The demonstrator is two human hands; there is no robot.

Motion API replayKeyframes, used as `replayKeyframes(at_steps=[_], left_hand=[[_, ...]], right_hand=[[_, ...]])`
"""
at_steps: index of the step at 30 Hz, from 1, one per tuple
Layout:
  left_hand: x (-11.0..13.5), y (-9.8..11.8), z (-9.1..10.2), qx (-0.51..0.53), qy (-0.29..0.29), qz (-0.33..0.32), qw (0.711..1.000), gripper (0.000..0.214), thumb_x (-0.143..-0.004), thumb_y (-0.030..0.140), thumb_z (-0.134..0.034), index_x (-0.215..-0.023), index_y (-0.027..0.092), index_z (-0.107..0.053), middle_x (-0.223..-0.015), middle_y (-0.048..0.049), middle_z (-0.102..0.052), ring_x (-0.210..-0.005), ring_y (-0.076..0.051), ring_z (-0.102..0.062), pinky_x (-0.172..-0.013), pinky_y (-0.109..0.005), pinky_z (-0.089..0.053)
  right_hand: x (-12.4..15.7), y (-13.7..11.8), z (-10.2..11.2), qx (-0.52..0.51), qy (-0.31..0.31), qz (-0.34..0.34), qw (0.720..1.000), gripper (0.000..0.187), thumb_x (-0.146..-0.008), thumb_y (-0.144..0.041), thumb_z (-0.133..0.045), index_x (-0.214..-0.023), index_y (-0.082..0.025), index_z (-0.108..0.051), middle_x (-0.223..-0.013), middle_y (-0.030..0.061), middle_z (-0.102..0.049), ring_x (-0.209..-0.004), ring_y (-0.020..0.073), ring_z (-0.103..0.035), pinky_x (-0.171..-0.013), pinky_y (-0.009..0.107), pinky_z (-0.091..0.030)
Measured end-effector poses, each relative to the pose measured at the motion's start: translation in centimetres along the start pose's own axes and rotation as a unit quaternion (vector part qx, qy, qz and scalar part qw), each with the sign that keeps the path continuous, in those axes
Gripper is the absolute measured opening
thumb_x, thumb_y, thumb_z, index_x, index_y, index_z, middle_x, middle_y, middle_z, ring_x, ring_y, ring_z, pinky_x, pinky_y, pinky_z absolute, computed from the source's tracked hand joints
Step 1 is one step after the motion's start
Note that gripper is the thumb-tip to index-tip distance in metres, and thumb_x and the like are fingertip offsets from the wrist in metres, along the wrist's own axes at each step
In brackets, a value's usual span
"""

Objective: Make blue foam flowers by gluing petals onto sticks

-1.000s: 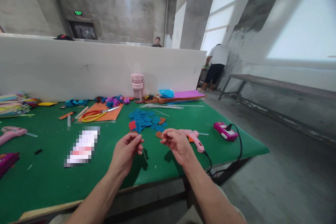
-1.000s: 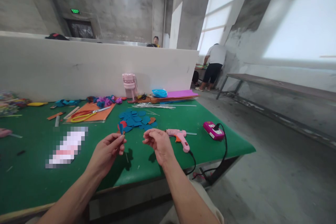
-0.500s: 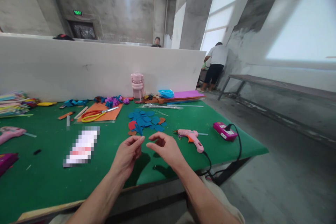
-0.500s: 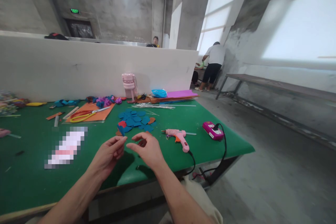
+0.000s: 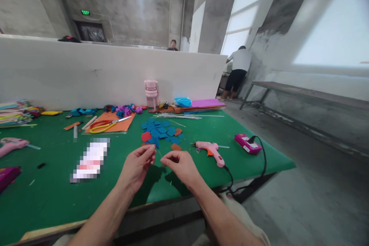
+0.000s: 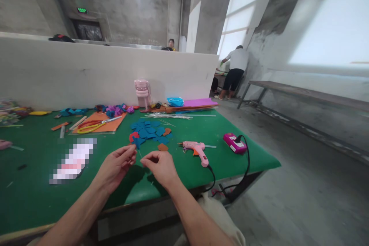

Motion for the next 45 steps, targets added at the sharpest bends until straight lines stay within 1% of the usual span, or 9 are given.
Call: replayKeyframes(at_steps=[20, 22, 25, 27, 29, 32, 35, 42, 45], left_hand=[[0.1, 0.2, -0.2, 0.009, -0.032, 0.037, 0.999, 0.020, -0.058, 0.025, -0.072, -0.065, 0.011, -0.060, -0.052, 0.0028, -0.051, -0.047, -0.004, -0.044, -0.044, -0.016, -0.034], [0.1, 0.3, -0.2, 0.017, -0.032, 0.038, 0.999, 0.019, -0.058, 0.025, -0.072, -0.064, 0.011, -0.060, -0.053, 0.0028, -0.050, -0.048, -0.004, -0.044, -0.044, -0.015, -0.034], [0.0, 0.4, -0.1, 0.025, -0.026, 0.039, 0.999, 0.019, -0.057, 0.023, -0.073, -0.064, 0.011, -0.060, -0.056, 0.0025, -0.049, -0.049, -0.004, -0.044, -0.044, -0.015, -0.034], [-0.1, 0.5, 0.0, 0.026, -0.025, 0.039, 0.999, 0.019, -0.057, 0.023, -0.073, -0.064, 0.011, -0.060, -0.056, 0.0020, -0.050, -0.049, -0.004, -0.044, -0.043, -0.015, -0.035], [-0.2, 0.5, 0.0, 0.028, -0.030, 0.041, 0.998, 0.018, -0.058, 0.022, -0.072, -0.065, 0.011, -0.060, -0.056, 0.0020, -0.049, -0.048, -0.004, -0.043, -0.043, -0.015, -0.035], [-0.4, 0.4, 0.1, 0.033, -0.042, 0.045, 0.998, 0.017, -0.058, 0.022, -0.072, -0.065, 0.011, -0.060, -0.054, 0.0026, -0.049, -0.047, -0.004, -0.041, -0.043, -0.016, -0.035], [-0.4, 0.4, 0.1, 0.030, -0.041, 0.046, 0.998, 0.017, -0.058, 0.022, -0.072, -0.065, 0.012, -0.060, -0.054, 0.0028, -0.049, -0.046, -0.004, -0.041, -0.043, -0.016, -0.034], [-0.3, 0.2, 0.0, 0.017, -0.049, 0.057, 0.997, 0.018, -0.060, 0.023, -0.071, -0.065, 0.011, -0.059, -0.054, 0.0025, -0.050, -0.046, -0.004, -0.044, -0.043, -0.016, -0.034], [-0.5, 0.1, 0.3, 0.008, -0.054, 0.061, 0.997, 0.017, -0.060, 0.024, -0.070, -0.065, 0.012, -0.058, -0.054, 0.0026, -0.051, -0.046, -0.004, -0.044, -0.044, -0.016, -0.035]], right_hand=[[0.4, -0.6, -0.6, -0.081, -0.065, -0.052, 0.993, 0.021, -0.067, -0.036, -0.061, -0.073, -0.016, -0.064, -0.063, 0.0000, -0.061, -0.052, 0.0085, -0.049, -0.048, 0.019, -0.035], [0.0, -0.6, 0.9, -0.043, -0.035, -0.031, 0.998, 0.026, -0.069, -0.040, -0.058, -0.083, -0.018, -0.063, -0.070, 0.0003, -0.062, -0.055, 0.0095, -0.050, -0.048, 0.020, -0.035], [-0.5, -0.6, 6.1, 0.095, 0.118, 0.004, 0.988, 0.030, -0.074, -0.045, -0.050, -0.081, -0.018, -0.061, -0.070, 0.0011, -0.062, -0.058, 0.0114, -0.052, -0.052, 0.021, -0.037], [-0.4, -0.1, 10.4, 0.221, 0.238, -0.001, 0.946, 0.030, -0.076, -0.045, -0.046, -0.075, -0.018, -0.059, -0.066, 0.0018, -0.061, -0.059, 0.0129, -0.053, -0.056, 0.023, -0.037], [0.3, 0.7, 13.9, 0.340, 0.296, -0.038, 0.892, 0.029, -0.077, -0.043, -0.044, -0.072, -0.018, -0.057, -0.069, 0.0034, -0.062, -0.061, 0.0142, -0.053, -0.056, 0.024, -0.035], [1.4, 2.6, 16.5, 0.433, 0.246, -0.142, 0.856, 0.030, -0.075, -0.045, -0.045, -0.066, -0.018, -0.054, -0.062, 0.0036, -0.060, -0.058, 0.0152, -0.053, -0.052, 0.024, -0.032], [2.1, 4.3, 16.4, 0.435, 0.145, -0.197, 0.867, 0.028, -0.072, -0.046, -0.049, -0.065, -0.019, -0.053, -0.057, 0.0021, -0.060, -0.055, 0.0147, -0.053, -0.050, 0.023, -0.030], [1.7, 5.2, 15.8, 0.405, 0.089, -0.212, 0.885, 0.009, -0.069, -0.027, -0.051, -0.068, -0.017, -0.051, -0.058, 0.0021, -0.059, -0.053, 0.0132, -0.052, -0.050, 0.023, -0.031], [1.7, 4.0, 15.3, 0.323, 0.109, -0.169, 0.925, 0.013, -0.073, -0.030, -0.048, -0.073, -0.018, -0.050, -0.059, 0.0008, -0.057, -0.053, 0.0122, -0.051, -0.050, 0.023, -0.034]])
Point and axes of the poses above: each hand's wrist, its own x-axis away from the middle knuckle, its own z-axis out of the back of the hand, y = z × x, the point moved 2 cm from there along -x, towards the middle knuckle
